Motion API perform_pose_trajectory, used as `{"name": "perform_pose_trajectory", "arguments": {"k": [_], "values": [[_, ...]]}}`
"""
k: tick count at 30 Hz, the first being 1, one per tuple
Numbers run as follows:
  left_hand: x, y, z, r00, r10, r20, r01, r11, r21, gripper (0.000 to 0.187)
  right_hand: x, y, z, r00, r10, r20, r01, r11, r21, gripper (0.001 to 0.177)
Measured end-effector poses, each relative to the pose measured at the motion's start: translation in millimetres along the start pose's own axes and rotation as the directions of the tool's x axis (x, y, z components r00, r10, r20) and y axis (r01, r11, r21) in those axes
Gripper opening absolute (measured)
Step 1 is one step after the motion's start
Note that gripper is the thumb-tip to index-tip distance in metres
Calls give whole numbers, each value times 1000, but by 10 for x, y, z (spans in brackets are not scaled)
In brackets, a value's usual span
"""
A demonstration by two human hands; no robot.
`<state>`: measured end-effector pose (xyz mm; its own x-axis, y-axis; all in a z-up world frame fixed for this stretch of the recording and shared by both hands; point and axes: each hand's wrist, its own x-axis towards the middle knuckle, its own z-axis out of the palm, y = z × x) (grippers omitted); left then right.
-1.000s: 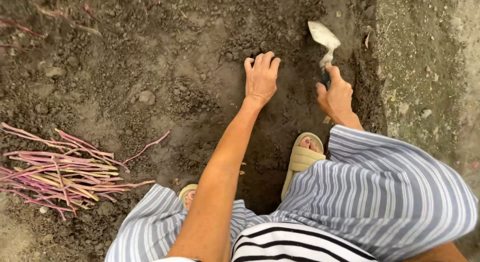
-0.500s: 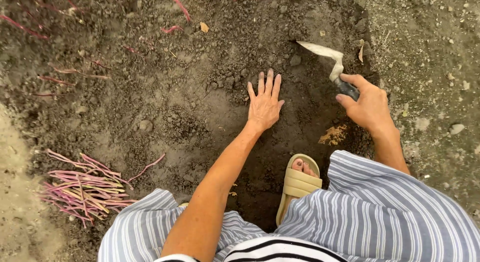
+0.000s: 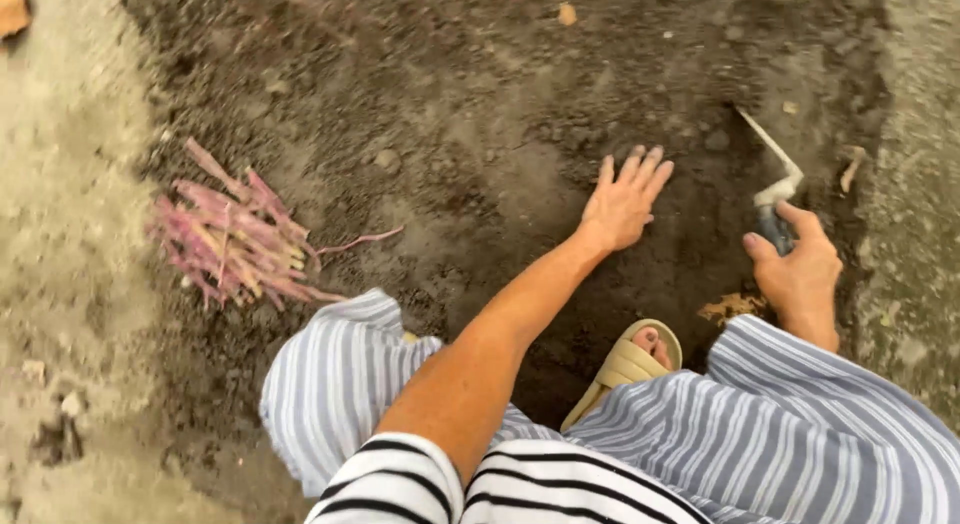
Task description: Planting sweet potato vine cuttings into the soil using a hand trowel.
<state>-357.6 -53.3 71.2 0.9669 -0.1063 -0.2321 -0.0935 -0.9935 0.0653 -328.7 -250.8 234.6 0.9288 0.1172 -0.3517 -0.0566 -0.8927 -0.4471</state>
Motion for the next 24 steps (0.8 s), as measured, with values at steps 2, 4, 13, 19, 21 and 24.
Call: {"name": "perform_pose_trajectory", "arguments": {"k": [2, 4, 13, 19, 21, 24], "values": [[-41, -34, 54, 1000, 6, 11, -6, 1000, 7, 90, -6, -67, 61, 1000, -11, -18, 10, 999, -40, 55], [-56, -36, 95, 998, 35, 55, -35, 999, -8, 83, -62, -183, 70, 1000, -9, -10, 8, 998, -62, 55], [-107, -101, 12, 987, 78, 140, -58, 988, -144, 74, -262, -593, 86, 996, 76, 54, -67, 987, -148, 56], [-49, 129, 284, 939, -98, -331, 109, 994, 15, 75, 435, 613, 30, 944, -314, -98, 288, 933, -216, 52], [-14, 129, 116, 980, -18, -197, 9, 999, -43, 77, 281, 457, -329, 965, -234, -118, 210, 960, -185, 51], [96, 100, -180, 994, 46, 101, -33, 992, -123, 79, 73, 212, -784, 976, -166, -143, 152, 983, -106, 49]]}}
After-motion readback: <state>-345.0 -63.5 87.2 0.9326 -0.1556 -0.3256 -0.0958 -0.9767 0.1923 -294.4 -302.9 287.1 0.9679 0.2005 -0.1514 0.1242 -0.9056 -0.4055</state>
